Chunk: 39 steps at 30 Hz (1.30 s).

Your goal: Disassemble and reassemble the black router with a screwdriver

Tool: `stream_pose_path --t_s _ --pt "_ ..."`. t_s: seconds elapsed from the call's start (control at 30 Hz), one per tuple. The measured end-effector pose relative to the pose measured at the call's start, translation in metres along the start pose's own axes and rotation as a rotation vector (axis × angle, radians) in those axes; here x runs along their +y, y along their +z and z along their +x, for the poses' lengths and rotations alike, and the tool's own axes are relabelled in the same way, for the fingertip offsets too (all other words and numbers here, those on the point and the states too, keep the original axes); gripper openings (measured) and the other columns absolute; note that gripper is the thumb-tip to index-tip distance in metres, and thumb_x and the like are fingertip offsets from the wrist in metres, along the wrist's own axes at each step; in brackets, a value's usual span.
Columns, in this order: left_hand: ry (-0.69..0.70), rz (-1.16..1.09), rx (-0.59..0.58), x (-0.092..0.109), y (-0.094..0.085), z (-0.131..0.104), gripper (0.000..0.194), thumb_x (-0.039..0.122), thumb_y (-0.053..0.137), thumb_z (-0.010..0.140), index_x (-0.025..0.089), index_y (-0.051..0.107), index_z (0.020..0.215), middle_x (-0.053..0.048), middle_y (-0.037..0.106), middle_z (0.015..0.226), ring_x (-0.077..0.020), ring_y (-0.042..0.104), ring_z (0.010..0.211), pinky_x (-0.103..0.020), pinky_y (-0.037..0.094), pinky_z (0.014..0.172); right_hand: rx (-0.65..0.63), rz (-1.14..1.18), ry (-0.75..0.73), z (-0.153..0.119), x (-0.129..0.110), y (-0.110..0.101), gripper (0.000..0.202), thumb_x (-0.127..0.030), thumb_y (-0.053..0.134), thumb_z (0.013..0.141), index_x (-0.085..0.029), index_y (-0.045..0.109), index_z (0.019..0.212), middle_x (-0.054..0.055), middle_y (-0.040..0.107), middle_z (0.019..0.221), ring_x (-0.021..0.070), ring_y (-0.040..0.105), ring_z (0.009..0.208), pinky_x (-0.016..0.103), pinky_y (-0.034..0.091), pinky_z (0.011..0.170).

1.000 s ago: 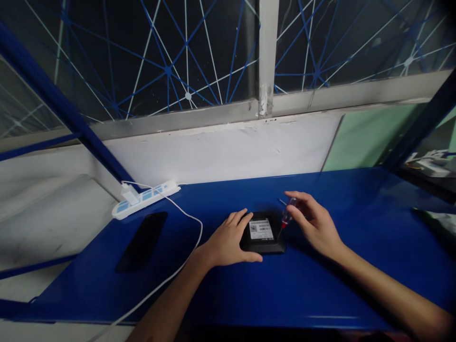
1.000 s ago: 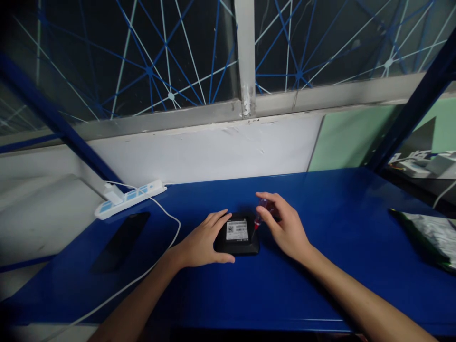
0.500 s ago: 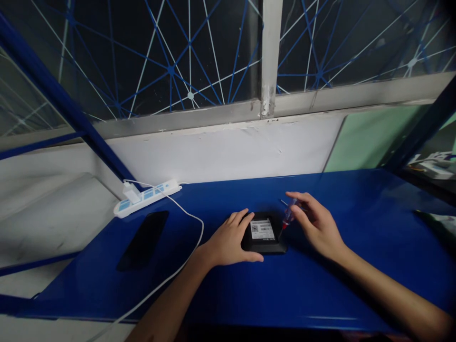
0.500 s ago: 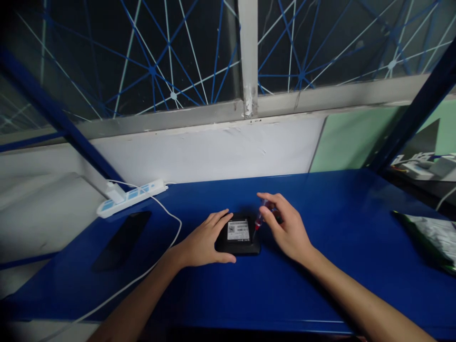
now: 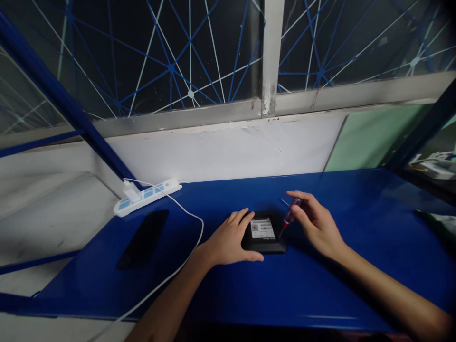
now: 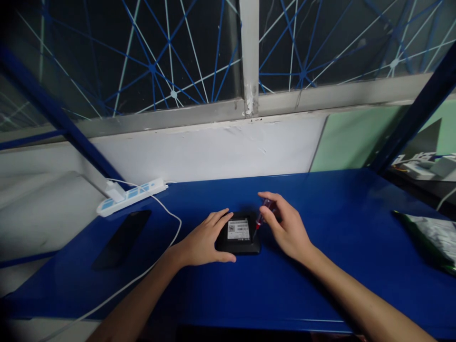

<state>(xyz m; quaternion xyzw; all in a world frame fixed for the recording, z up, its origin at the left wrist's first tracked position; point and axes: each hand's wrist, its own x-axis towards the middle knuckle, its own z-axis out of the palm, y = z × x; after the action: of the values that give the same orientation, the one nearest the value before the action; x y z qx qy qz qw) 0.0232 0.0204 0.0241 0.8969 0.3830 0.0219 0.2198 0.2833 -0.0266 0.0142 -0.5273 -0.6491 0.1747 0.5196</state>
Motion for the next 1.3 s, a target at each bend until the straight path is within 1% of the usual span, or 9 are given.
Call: stream_pose_path --t_s 0.13,0.37,0.53,0.67,0.73,0.87,0.97,1.17,1.3 --pt "-0.013 0.009 0.000 0.0019 -0.0012 0.0002 0.116 0.077 0.070 0.069 0.019 0.022 0.157 -0.016 0.018 0.165 -0.0399 0.019 0.151 -0.056 0.026 0.120 -0.036 0.014 0.014 -0.0010 -0.0024 0.0000 0.037 -0.042 0.048 0.099 -0.029 0.052 0.134 0.004 0.070 0.101 0.0164 0.069 0.078 0.033 0.057 0.077" --pt "0.009 -0.004 0.014 -0.0010 0.0014 -0.0001 0.116 0.080 0.068 0.069 0.022 0.021 0.158 -0.015 0.017 0.165 -0.0414 0.020 0.150 -0.058 0.027 0.118 -0.050 0.101 0.026 -0.0006 -0.0034 0.0005 0.044 -0.038 0.042 0.102 -0.027 0.045 0.144 0.009 0.070 0.124 0.0204 0.073 0.096 0.041 0.061 0.087" --pt "-0.016 -0.003 -0.004 0.0008 0.0000 0.0000 0.117 0.079 0.068 0.068 0.022 0.021 0.158 -0.014 0.017 0.166 -0.0416 0.019 0.150 -0.057 0.026 0.120 -0.002 0.046 -0.004 0.0001 -0.0005 0.0019 0.046 -0.039 0.052 0.098 -0.025 0.049 0.141 0.009 0.072 0.112 0.0202 0.073 0.092 0.038 0.061 0.082" --pt "-0.013 0.003 -0.006 0.0014 -0.0008 -0.0001 0.117 0.079 0.068 0.069 0.021 0.020 0.158 -0.015 0.016 0.166 -0.0410 0.019 0.150 -0.057 0.026 0.120 0.040 -0.046 -0.033 -0.0008 0.0023 0.0021 0.039 -0.040 0.061 0.093 -0.027 0.058 0.129 0.008 0.069 0.110 0.0193 0.071 0.087 0.035 0.060 0.079" --pt "-0.008 0.007 -0.004 0.0017 -0.0013 -0.0002 0.117 0.080 0.067 0.069 0.020 0.020 0.158 -0.015 0.016 0.166 -0.0408 0.019 0.150 -0.057 0.027 0.119 0.025 -0.046 -0.035 -0.0013 0.0019 0.0015 0.036 -0.040 0.059 0.094 -0.028 0.058 0.128 0.007 0.068 0.111 0.0198 0.071 0.089 0.036 0.060 0.080" --pt "-0.017 0.017 -0.018 0.0020 -0.0014 -0.0001 0.117 0.080 0.066 0.070 0.020 0.020 0.158 -0.015 0.016 0.166 -0.0403 0.019 0.151 -0.057 0.027 0.119 -0.040 0.072 -0.013 -0.0016 -0.0020 0.0006 0.040 -0.037 0.046 0.101 -0.030 0.049 0.140 0.007 0.068 0.119 0.0190 0.072 0.094 0.038 0.059 0.084" --pt "-0.018 0.024 -0.018 0.0013 -0.0007 0.0001 0.119 0.082 0.065 0.069 0.019 0.020 0.158 -0.015 0.015 0.166 -0.0401 0.019 0.151 -0.056 0.026 0.120 -0.055 0.098 0.021 -0.0011 -0.0033 0.0009 0.045 -0.037 0.046 0.101 -0.029 0.043 0.146 0.007 0.068 0.124 0.0184 0.073 0.096 0.038 0.060 0.086" --pt "-0.012 0.021 -0.006 0.0023 -0.0011 -0.0002 0.118 0.078 0.069 0.069 0.019 0.020 0.158 -0.015 0.016 0.166 -0.0405 0.020 0.150 -0.056 0.028 0.119 0.024 0.001 -0.021 0.0003 -0.0017 0.0011 0.039 -0.042 0.064 0.092 -0.026 0.059 0.128 0.003 0.073 0.099 0.0150 0.070 0.073 0.030 0.059 0.072" --pt "-0.024 0.024 -0.017 0.0028 -0.0012 -0.0005 0.118 0.078 0.070 0.069 0.018 0.020 0.158 -0.015 0.016 0.166 -0.0398 0.019 0.151 -0.055 0.027 0.120 -0.008 -0.009 -0.027 -0.0005 -0.0024 -0.0009 0.036 -0.040 0.051 0.099 -0.027 0.057 0.132 0.004 0.072 0.106 0.0153 0.071 0.078 0.031 0.058 0.076"
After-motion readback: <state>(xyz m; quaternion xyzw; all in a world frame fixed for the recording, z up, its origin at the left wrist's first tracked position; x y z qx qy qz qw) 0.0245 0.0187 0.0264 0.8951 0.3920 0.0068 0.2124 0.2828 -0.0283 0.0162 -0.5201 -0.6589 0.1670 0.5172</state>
